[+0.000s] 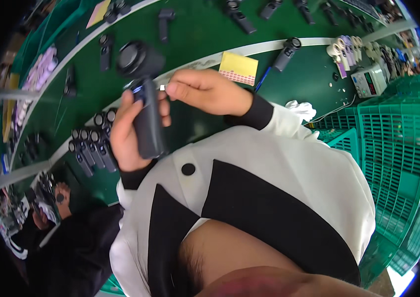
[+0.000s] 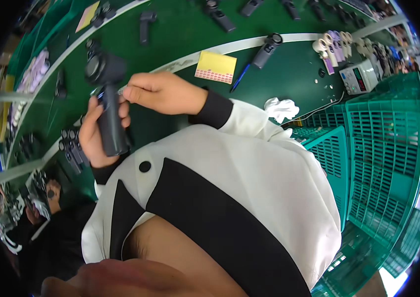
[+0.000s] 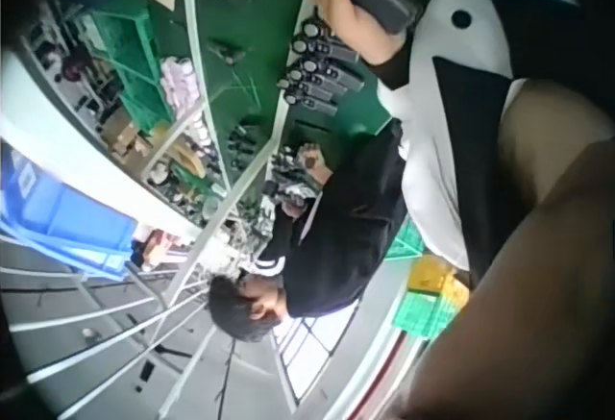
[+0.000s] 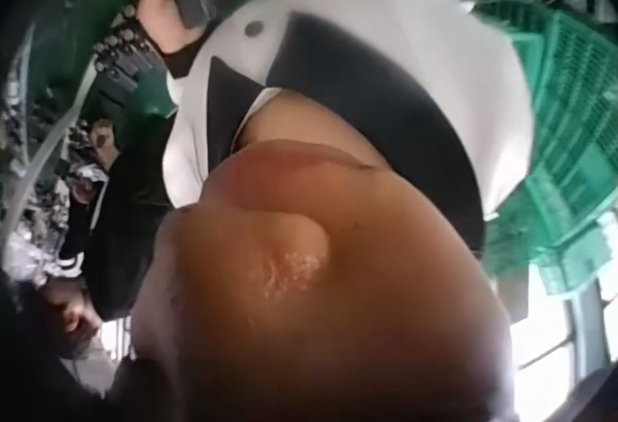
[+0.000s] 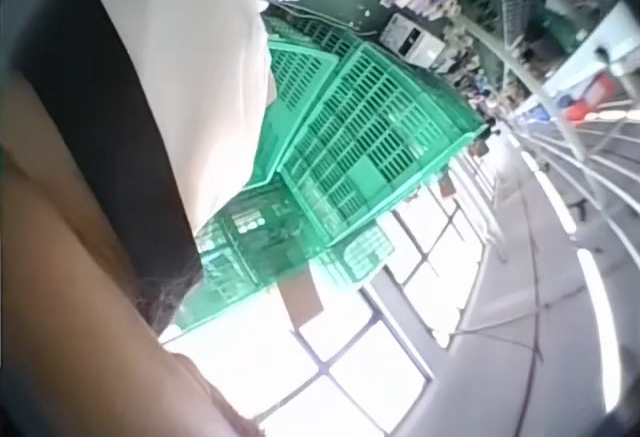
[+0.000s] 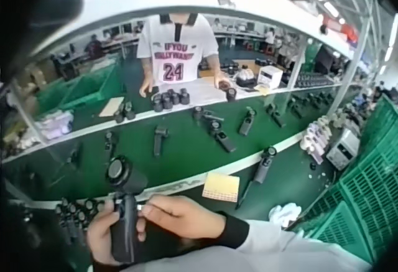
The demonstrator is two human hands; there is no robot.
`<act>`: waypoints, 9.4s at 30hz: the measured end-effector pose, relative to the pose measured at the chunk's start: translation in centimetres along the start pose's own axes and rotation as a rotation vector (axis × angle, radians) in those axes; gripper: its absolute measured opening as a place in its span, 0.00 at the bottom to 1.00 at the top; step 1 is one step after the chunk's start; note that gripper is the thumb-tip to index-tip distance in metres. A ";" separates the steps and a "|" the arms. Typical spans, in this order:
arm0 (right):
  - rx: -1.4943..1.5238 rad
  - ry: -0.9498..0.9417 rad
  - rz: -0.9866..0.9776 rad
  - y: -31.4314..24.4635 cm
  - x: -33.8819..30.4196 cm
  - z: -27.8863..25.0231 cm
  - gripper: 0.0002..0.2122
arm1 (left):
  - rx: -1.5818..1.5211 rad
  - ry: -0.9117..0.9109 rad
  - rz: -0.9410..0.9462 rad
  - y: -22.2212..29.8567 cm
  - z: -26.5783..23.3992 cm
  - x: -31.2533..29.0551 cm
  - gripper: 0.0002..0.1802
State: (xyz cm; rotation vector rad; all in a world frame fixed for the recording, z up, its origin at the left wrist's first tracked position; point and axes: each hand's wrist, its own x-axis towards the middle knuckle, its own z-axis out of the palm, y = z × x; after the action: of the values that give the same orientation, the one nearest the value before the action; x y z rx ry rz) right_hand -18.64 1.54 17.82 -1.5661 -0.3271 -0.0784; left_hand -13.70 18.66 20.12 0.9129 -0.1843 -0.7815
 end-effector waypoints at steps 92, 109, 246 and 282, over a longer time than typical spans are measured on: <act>0.282 0.593 0.469 18.8 10.4 -16.7 0.12 | 1.582 0.597 0.493 -12.8 -23.8 33.2 0.21; 0.237 0.600 0.202 14.5 7.0 -14.9 0.08 | 0.279 0.249 0.087 -10.1 -9.4 21.5 0.13; 0.180 0.164 0.321 0.8 -3.7 5.1 0.12 | 0.306 -0.088 0.173 -4.7 -4.6 -6.6 0.21; 0.267 0.081 0.441 1.3 -3.3 2.9 0.11 | 2.083 0.802 0.298 -12.5 -16.5 -1.9 0.23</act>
State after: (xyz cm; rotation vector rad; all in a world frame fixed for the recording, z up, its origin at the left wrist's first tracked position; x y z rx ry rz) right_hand -21.90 3.93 15.66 -1.3341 0.0749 0.2356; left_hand -14.13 26.00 0.63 2.9474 -0.3950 0.4526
